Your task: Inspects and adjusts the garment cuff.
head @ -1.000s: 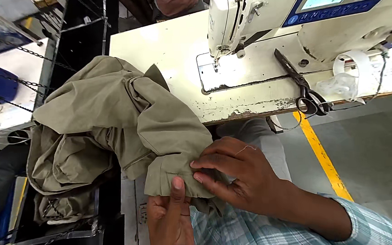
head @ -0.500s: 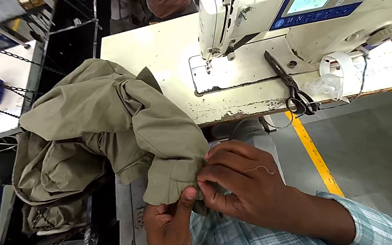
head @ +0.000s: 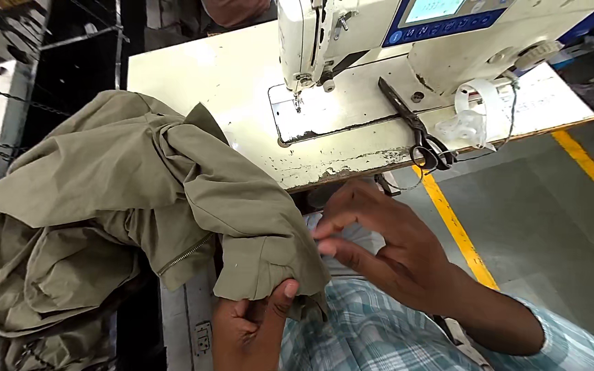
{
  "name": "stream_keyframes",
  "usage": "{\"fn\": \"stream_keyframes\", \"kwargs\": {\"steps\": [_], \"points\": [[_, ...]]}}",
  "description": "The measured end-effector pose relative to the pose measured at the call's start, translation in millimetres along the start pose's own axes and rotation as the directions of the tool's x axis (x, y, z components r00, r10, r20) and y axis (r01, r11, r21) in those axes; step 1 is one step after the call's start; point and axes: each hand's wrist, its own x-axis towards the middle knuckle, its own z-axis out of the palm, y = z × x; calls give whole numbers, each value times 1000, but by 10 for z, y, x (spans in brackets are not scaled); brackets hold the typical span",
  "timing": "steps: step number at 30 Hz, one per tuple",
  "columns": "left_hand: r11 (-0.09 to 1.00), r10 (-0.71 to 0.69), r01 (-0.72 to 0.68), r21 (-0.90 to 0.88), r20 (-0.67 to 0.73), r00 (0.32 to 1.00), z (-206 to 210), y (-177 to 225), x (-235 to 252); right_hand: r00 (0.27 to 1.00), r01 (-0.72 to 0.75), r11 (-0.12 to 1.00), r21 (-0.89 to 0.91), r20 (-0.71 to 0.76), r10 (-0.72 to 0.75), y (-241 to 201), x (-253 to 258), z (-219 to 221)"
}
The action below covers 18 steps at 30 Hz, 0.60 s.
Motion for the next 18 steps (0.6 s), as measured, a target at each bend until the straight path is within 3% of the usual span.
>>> {"fn": "stream_keyframes", "kwargs": {"steps": [4,9,14,18], "points": [[996,3,-4,84,13,1000,-1,25,4,961,270,919,-287,136,-240,72,-17,48],[967,106,-109,228,26,994,-84,-44,47,910,402,845,-353,257,-325,67,126,75],[963,76,-77,257,17,997,-163,-6,46,916,375,848,-374,291,-276,36,242,80],[976,44,-52,213,43,998,-182,-5,74,929,258,959,-114,303,-214,73,226,197]]}}
